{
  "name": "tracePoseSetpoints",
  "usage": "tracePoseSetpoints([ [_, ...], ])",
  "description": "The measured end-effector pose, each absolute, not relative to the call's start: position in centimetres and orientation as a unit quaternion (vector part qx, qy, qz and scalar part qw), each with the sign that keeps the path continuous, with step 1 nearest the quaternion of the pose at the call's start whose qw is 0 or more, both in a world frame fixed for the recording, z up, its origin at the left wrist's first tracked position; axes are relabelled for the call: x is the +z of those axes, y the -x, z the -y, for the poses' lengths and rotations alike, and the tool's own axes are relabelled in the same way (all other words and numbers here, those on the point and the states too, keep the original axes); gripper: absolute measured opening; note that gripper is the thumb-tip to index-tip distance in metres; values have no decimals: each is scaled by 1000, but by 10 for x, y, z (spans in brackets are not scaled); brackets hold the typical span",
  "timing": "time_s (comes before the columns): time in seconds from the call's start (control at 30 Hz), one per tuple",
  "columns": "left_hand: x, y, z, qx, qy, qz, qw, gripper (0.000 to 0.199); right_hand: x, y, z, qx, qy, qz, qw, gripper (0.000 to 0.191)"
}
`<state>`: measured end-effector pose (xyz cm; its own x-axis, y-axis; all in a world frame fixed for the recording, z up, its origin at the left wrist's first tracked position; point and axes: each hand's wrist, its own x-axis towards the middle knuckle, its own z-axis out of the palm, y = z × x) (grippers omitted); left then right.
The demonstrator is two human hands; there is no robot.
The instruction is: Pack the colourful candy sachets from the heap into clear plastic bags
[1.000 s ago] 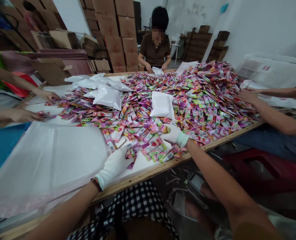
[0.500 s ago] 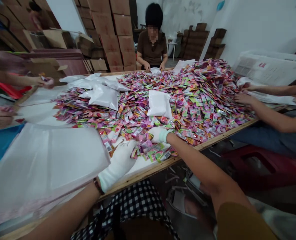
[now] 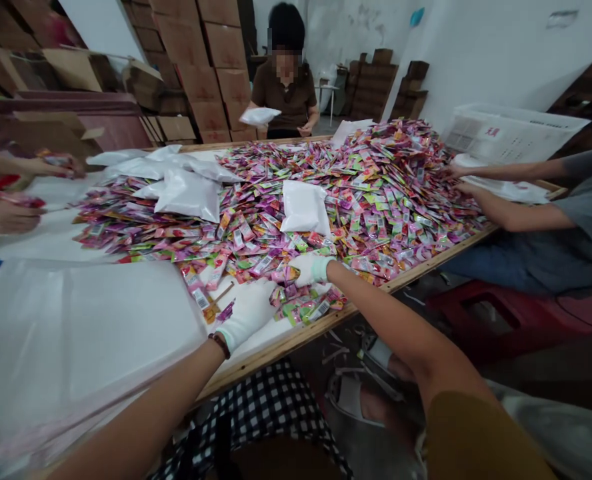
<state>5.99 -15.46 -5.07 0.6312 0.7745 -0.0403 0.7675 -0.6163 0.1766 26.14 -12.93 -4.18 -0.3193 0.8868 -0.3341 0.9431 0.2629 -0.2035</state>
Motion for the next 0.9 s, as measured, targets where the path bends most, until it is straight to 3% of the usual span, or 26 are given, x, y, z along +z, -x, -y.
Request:
tracePoseSetpoints([
  [0.1,-51,-50,155,68,-889,-440,104,19,-31,-278,143,-165,-605,-779,11,25],
  [0.2,-47,-44,152,119,-853,-470,192,14,-12,-299,162,-173,-621,-763,-49,29],
  [0.27,-45,-45,151,160,-818,-489,256,21,0,-309,176,-185,-616,-763,-71,39],
  [0.4,-50,-62,153,143,-800,-484,325,43,4,-312,198,-228,-599,-767,29,50],
  [0.5,-57,-77,154,40,-835,-473,279,32,-8,-306,203,-206,-603,-755,156,48],
  [0.6,-59,-84,152,-35,-853,-469,226,25,-23,-305,200,-176,-595,-753,220,53],
  [0.9,-38,-77,182,-23,-908,-399,124,30,-31,-307,214,-101,-565,-805,151,47],
])
